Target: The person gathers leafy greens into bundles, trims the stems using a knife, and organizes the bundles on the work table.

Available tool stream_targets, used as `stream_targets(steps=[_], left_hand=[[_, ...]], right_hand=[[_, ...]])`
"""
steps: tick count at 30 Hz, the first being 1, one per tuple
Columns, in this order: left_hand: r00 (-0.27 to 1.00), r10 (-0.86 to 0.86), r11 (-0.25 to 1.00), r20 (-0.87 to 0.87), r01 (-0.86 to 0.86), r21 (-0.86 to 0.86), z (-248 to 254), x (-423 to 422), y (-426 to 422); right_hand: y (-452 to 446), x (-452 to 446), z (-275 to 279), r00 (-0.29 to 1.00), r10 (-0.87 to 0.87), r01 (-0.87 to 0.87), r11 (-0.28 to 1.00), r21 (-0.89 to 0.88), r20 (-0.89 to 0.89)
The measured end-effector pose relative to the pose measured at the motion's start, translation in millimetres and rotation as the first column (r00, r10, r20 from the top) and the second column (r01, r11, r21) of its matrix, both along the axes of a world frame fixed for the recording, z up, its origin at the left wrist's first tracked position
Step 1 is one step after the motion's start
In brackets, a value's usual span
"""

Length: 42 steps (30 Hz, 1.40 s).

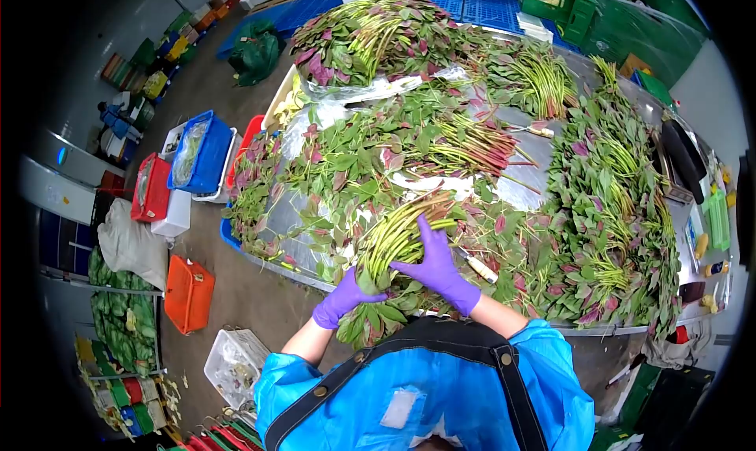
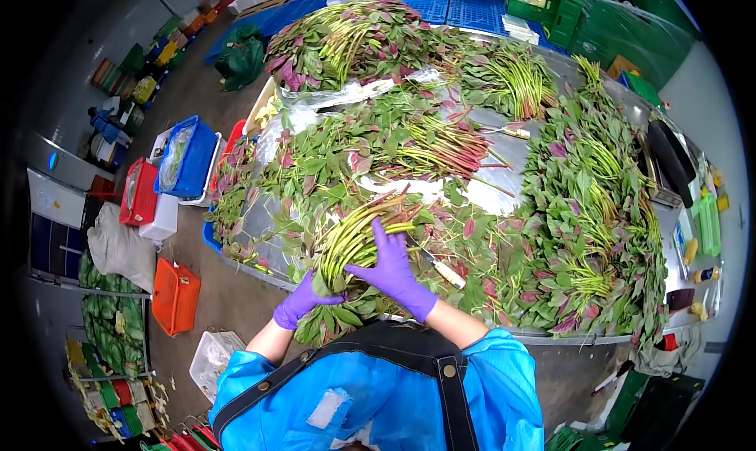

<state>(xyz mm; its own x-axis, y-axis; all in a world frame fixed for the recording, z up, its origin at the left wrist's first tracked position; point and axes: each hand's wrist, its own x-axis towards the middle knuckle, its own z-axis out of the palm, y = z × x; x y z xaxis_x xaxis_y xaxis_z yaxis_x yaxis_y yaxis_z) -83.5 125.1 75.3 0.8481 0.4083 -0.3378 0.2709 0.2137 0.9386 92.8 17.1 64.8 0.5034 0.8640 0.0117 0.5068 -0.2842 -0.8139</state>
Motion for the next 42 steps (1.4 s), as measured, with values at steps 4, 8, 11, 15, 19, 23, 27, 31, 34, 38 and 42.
stream_targets(steps=[4, 8, 11, 15, 19, 23, 27, 31, 34, 38, 42], left_hand=[[0.999, -0.025, 1.0, 0.025, 0.025, 0.0, -0.9, 2.3, 5.9], [1.0, -0.005, 0.998, -0.017, 0.004, -0.061, 2.7, 0.4, 8.3], [0.997, 0.058, 0.972, -0.046, -0.067, -0.224, 3.2, -2.1, 7.7], [0.999, 0.053, 0.989, -0.003, -0.053, -0.136, 1.1, 8.6, 3.3], [0.999, 0.025, 0.999, -0.038, -0.025, 0.022, 0.7, 13.7, -3.9], [1.0, -0.003, 1.0, -0.009, 0.003, -0.012, -12.3, -3.9, 6.6], [0.988, 0.147, 0.971, 0.038, -0.137, -0.196, -2.5, -7.9, 4.1], [0.988, 0.124, 0.979, 0.089, -0.107, -0.175, -9.8, 2.0, 6.8], [0.991, 0.032, 0.997, 0.127, -0.041, 0.073, 6.1, 15.0, 3.2], [0.995, -0.069, 0.919, 0.07, 0.037, 0.392, 1.8, 12.6, 8.9], [0.995, 0.02, 0.987, 0.095, -0.035, 0.157, 5.8, 17.5, 4.2]], right_hand=[[-2.7, 10.9, -4.3, 0.891, 0.178, -0.034, 0.944, 0.328, -0.418], [-11.8, 46.3, -13.4, 0.654, 0.033, 0.324, 0.891, 0.319, -0.756], [-22.5, 71.4, -34.0, 0.586, -0.113, 0.515, 0.817, 0.261, -0.803], [-16.4, 37.2, 12.3, 0.873, -0.322, 0.471, 0.75, 0.464, -0.367], [-8.7, -6.8, 12.4, 0.95, 0.027, 0.042, 0.976, 0.213, -0.312], [-8.6, 54.4, -1.1, 0.599, -0.179, 0.577, 0.772, 0.266, -0.78], [-21.4, 76.8, -27.9, 0.81, -0.465, 0.575, 0.75, 0.328, -0.357], [-14.5, 27.1, 1.8, 0.968, -0.102, 0.036, 0.962, 0.272, 0.231], [-7.2, 13.4, 2.6, 0.986, -0.035, 0.004, 0.983, 0.183, 0.164], [-5.4, 15.3, 4.8, 0.992, -0.09, 0.076, 0.987, 0.143, 0.091], [-10.1, 8.3, 10.8, 0.995, -0.097, 0.092, 0.981, 0.169, 0.026]])
